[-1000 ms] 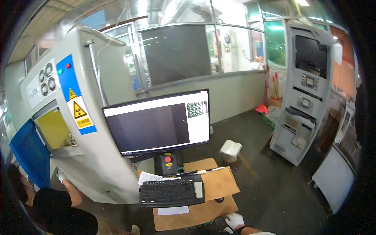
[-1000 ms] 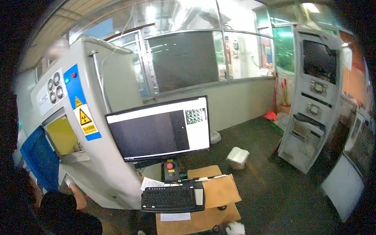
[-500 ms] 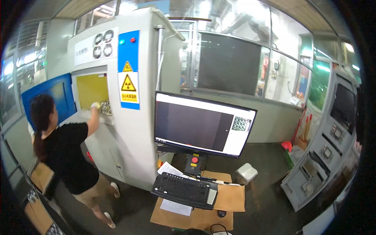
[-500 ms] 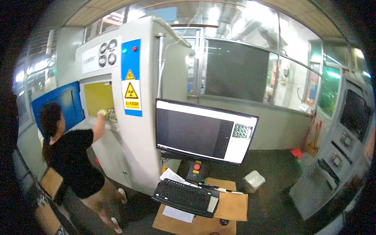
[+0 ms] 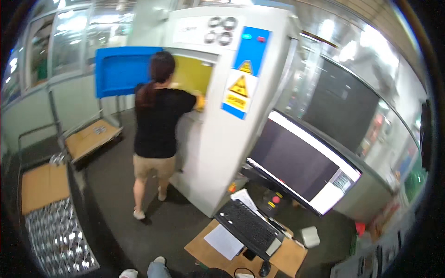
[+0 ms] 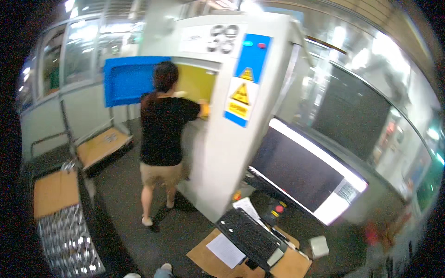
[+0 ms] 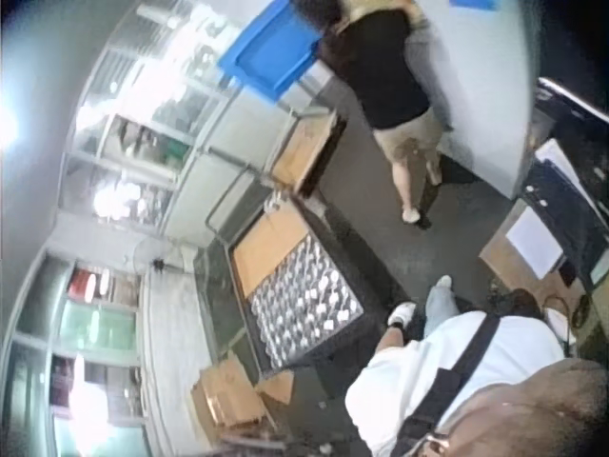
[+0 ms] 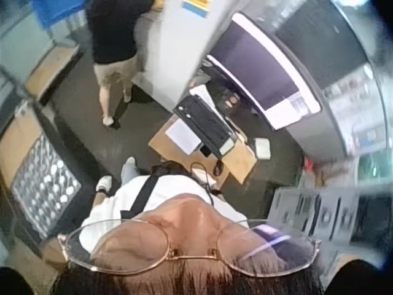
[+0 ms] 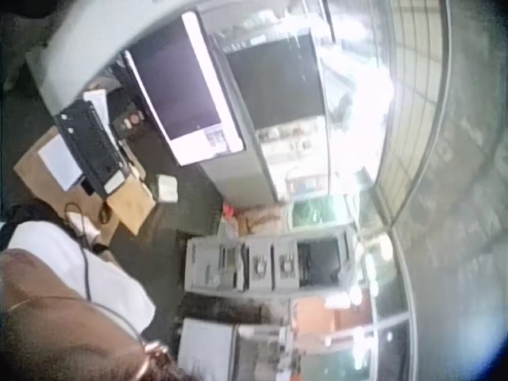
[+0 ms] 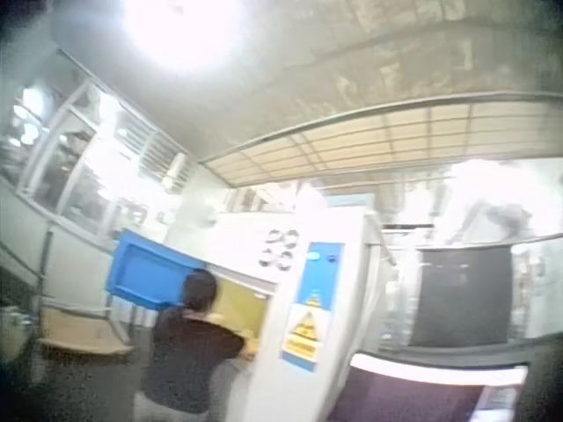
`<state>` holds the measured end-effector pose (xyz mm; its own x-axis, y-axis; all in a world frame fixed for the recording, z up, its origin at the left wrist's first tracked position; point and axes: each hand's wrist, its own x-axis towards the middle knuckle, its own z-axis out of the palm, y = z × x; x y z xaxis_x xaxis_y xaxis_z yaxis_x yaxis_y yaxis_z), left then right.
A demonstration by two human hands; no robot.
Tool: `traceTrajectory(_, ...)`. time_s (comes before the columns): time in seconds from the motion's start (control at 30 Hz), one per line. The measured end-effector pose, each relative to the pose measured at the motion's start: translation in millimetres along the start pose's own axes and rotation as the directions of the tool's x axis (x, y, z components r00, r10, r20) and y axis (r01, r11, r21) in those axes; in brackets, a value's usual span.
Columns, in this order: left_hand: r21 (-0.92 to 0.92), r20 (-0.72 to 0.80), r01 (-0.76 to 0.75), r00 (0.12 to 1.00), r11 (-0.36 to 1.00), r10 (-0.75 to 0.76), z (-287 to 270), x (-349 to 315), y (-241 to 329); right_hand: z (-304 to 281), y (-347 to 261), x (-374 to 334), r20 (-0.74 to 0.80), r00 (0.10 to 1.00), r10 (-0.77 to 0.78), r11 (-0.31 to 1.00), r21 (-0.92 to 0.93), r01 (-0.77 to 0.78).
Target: Inspecting metal cylinder parts using an X-ray machine and computer interface, then organizing them on a tray.
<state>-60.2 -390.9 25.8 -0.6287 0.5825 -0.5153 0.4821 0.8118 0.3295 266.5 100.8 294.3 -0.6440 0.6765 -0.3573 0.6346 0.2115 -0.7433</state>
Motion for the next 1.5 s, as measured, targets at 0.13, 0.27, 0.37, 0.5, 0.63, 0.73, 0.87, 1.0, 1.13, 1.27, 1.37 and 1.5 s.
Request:
traceTrajectory(0.13,0.064,-0.035,-0.093,0.995,0.994,0.096,1,-14,9,7,-20,57,0.149,0.982,-0.113,0.99,-0.067,0.124)
traceTrajectory(0.27,-0.615,-0.197,0.195,0.9,0.764,-0.389,-57,-5,56,47,-68,115,0.249,0.952,-0.179,0.962,-0.158,0.222)
traceTrajectory(0.37,-0.685,-0.18,0.155,0.911,0.712,-0.372,-105,0,38,89,-126,159,0.33,0.923,-0.196,0.934,-0.223,0.278)
traceTrajectory(0.5,-0.732,-0.134,0.137,0.932,0.667,-0.338,-153,1,7,137,-197,197,0.413,0.89,-0.194,0.89,-0.307,0.337)
traceTrajectory(0.63,-0.856,-0.045,0.264,0.818,0.444,-0.574,-168,-4,-24,168,-241,222,0.449,0.873,-0.188,0.859,-0.356,0.369)
traceTrajectory(0.73,-0.85,0.005,0.319,0.801,0.419,-0.599,-139,-10,-57,186,-265,234,0.472,0.861,-0.189,0.843,-0.371,0.389)
traceTrajectory(0.87,-0.477,0.118,0.219,0.976,0.851,-0.185,-105,-7,-85,198,-277,248,0.444,0.874,-0.196,0.842,-0.381,0.382)
traceTrajectory(1.0,-0.673,0.586,0.702,0.698,0.232,-0.411,-67,-8,-71,214,-269,268,0.441,0.883,-0.158,0.842,-0.407,0.354)
traceTrajectory(1.13,-0.684,0.62,0.681,0.732,0.263,-0.283,-114,-3,-71,203,-229,288,0.346,0.929,-0.134,0.867,-0.413,0.279)
traceTrajectory(1.27,-0.066,0.416,0.113,0.906,0.991,-0.075,-185,30,-58,181,-142,318,0.321,0.902,-0.29,0.66,-0.615,0.431)
traceTrajectory(1.37,-0.363,0.184,0.33,0.942,0.871,-0.28,-205,33,-69,178,-106,334,0.486,0.677,-0.553,0.417,-0.542,0.73)
traceTrajectory(1.5,-0.599,-0.05,0.269,0.927,0.754,-0.37,-295,99,-82,124,-253,290,0.334,0.868,-0.367,0.851,-0.257,0.459)
